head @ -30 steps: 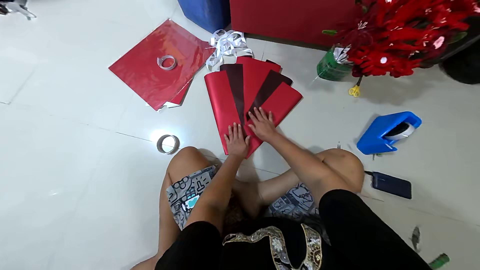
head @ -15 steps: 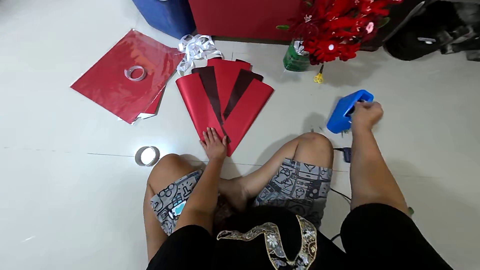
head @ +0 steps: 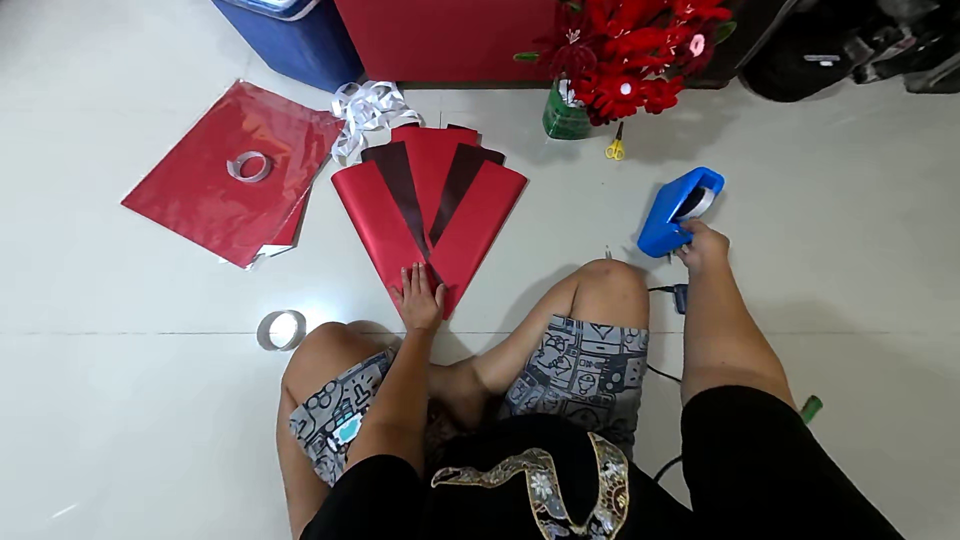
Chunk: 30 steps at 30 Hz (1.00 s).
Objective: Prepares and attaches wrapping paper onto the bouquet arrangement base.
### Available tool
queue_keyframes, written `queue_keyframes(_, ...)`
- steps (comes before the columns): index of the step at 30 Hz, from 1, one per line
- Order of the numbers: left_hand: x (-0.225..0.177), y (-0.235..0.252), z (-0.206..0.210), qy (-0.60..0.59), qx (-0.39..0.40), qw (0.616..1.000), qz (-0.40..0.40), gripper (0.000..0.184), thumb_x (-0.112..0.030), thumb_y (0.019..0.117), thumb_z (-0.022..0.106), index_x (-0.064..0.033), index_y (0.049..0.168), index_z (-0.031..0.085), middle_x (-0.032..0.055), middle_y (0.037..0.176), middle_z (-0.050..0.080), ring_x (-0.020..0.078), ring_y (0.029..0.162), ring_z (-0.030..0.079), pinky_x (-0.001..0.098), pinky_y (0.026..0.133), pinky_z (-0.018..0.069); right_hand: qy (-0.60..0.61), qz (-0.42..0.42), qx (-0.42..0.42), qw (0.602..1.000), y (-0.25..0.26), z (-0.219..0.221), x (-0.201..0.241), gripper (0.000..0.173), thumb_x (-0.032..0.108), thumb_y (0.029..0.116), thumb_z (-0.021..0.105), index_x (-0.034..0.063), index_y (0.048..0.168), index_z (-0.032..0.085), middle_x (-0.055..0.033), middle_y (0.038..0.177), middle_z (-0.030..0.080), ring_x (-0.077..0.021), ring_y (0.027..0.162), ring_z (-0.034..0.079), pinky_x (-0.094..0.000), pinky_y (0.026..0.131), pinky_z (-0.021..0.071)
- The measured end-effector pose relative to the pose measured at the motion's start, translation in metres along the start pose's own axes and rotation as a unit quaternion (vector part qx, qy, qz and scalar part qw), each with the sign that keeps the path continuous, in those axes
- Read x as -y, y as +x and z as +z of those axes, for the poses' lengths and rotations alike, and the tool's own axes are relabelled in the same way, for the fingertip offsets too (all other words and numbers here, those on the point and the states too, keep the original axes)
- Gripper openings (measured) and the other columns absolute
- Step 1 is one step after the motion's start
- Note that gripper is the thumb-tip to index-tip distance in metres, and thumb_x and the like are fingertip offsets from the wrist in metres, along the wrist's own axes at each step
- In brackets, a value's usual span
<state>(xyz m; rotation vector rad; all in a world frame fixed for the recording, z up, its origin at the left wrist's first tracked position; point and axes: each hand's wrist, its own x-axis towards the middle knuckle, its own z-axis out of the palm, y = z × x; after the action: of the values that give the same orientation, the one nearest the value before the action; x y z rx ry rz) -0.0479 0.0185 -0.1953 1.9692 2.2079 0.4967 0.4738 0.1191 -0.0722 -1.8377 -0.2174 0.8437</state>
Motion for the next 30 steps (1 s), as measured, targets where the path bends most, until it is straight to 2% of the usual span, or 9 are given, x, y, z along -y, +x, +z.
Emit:
queue_keyframes(6,0.001,0.0,0.002,-0.006,-0.012,1.0,0.012,0.074,-0.053,0.1041,0.031,-0.0003,0.154,0.043,0.0184,0.16,0.043,0.0469,0.151,0.031,0.0769,0.116,0.0136,0.085,0.0,-0.037,0.996,-0.009,0.006,0.0,0.047,0.019,0.0994,0.062,0.0032,0.142,0.049,-0.0146,0.135,0.058,-0.0228,0.119,0.059,-0.0424,0.096,0.0524)
queue_keyframes(10,0.002,-0.001,0.003,0.0,-0.013,1.0,0.008,0.072,-0.053,0.1043,0.031,-0.0021,0.155,0.043,0.017,0.16,0.043,0.0456,0.151,0.031,0.0758,0.116,0.0134,0.108,-0.019,-0.067,0.992,-0.024,0.01,-0.001,0.045,0.01,0.096,0.063,-0.0008,0.139,0.054,-0.0168,0.135,0.059,-0.0244,0.12,0.06,-0.043,0.098,0.0527)
queue_keyframes(12,0.001,-0.001,0.004,-0.003,-0.02,1.0,0.01,0.072,-0.053,0.1043,0.031,-0.0019,0.154,0.044,0.0168,0.16,0.044,0.046,0.151,0.033,0.0764,0.116,0.0132,0.112,-0.013,-0.088,0.99,-0.035,0.014,-0.004,0.044,0.013,0.0966,0.063,-0.0028,0.136,0.054,-0.0184,0.133,0.06,-0.0256,0.118,0.06,-0.044,0.096,0.0533)
queue_keyframes(16,0.002,-0.002,0.003,-0.004,-0.019,1.0,0.012,0.073,-0.054,0.1044,0.03,-0.001,0.154,0.045,0.0178,0.159,0.044,0.0464,0.15,0.033,0.0771,0.116,0.013,0.118,-0.011,-0.088,0.989,-0.045,0.021,-0.026,0.045,0.018,0.0986,0.064,-0.0029,0.138,0.054,-0.0182,0.142,0.055,-0.027,0.13,0.054,-0.0467,0.106,0.0468)
queue_keyframes(19,0.002,-0.002,0.003,0.002,-0.013,1.0,0.009,0.072,-0.052,0.1044,0.032,-0.0009,0.154,0.044,0.0187,0.16,0.043,0.0466,0.151,0.032,0.0764,0.116,0.013,0.054,-0.043,-0.089,0.994,-0.042,0.019,-0.039,0.037,0.019,0.1022,0.062,-0.0054,0.13,0.059,-0.0212,0.133,0.059,-0.0271,0.121,0.057,-0.0448,0.102,0.0467)
queue_keyframes(22,-0.001,-0.001,0.002,0.001,-0.002,1.0,0.002,0.074,-0.054,0.1039,0.033,0.0003,0.153,0.045,0.022,0.16,0.041,0.0476,0.151,0.031,0.0754,0.117,0.0145,-0.092,-0.104,-0.095,0.986,-0.032,0.013,-0.045,0.034,0.023,0.1054,0.058,-0.0067,0.122,0.066,-0.0242,0.124,0.065,-0.03,0.115,0.062,-0.0467,0.102,0.0465)
queue_keyframes(24,-0.001,0.0,0.001,0.006,0.019,1.0,-0.009,0.073,-0.054,0.1042,0.034,-0.0013,0.154,0.045,0.0206,0.162,0.039,0.0464,0.152,0.029,0.0739,0.118,0.0137,-0.224,-0.104,-0.099,0.964,-0.031,0.005,-0.055,0.04,0.028,0.1072,0.054,-0.007,0.122,0.066,-0.0269,0.126,0.065,-0.0354,0.121,0.062,-0.0509,0.106,0.0456)
queue_keyframes(26,0.0,-0.002,0.002,0.011,0.03,0.999,-0.014,0.072,-0.054,0.1044,0.033,-0.0031,0.154,0.044,0.0187,0.163,0.039,0.0444,0.153,0.028,0.0726,0.119,0.0134,-0.316,-0.055,-0.099,0.942,-0.044,-0.007,-0.071,0.047,0.031,0.1102,0.045,-0.0072,0.131,0.063,-0.0265,0.138,0.061,-0.0354,0.134,0.056,-0.0491,0.114,0.0409)
queue_keyframes(30,0.0,0.001,0.002,-0.004,0.019,1.0,-0.02,0.072,-0.054,0.1044,0.033,-0.0032,0.153,0.046,0.0181,0.162,0.04,0.0442,0.152,0.031,0.0724,0.119,0.0152,-0.281,-0.143,-0.066,0.947,-0.07,-0.003,-0.062,0.041,0.022,0.1112,0.043,-0.0104,0.128,0.063,-0.0279,0.134,0.062,-0.0324,0.131,0.057,-0.0435,0.114,0.0397)
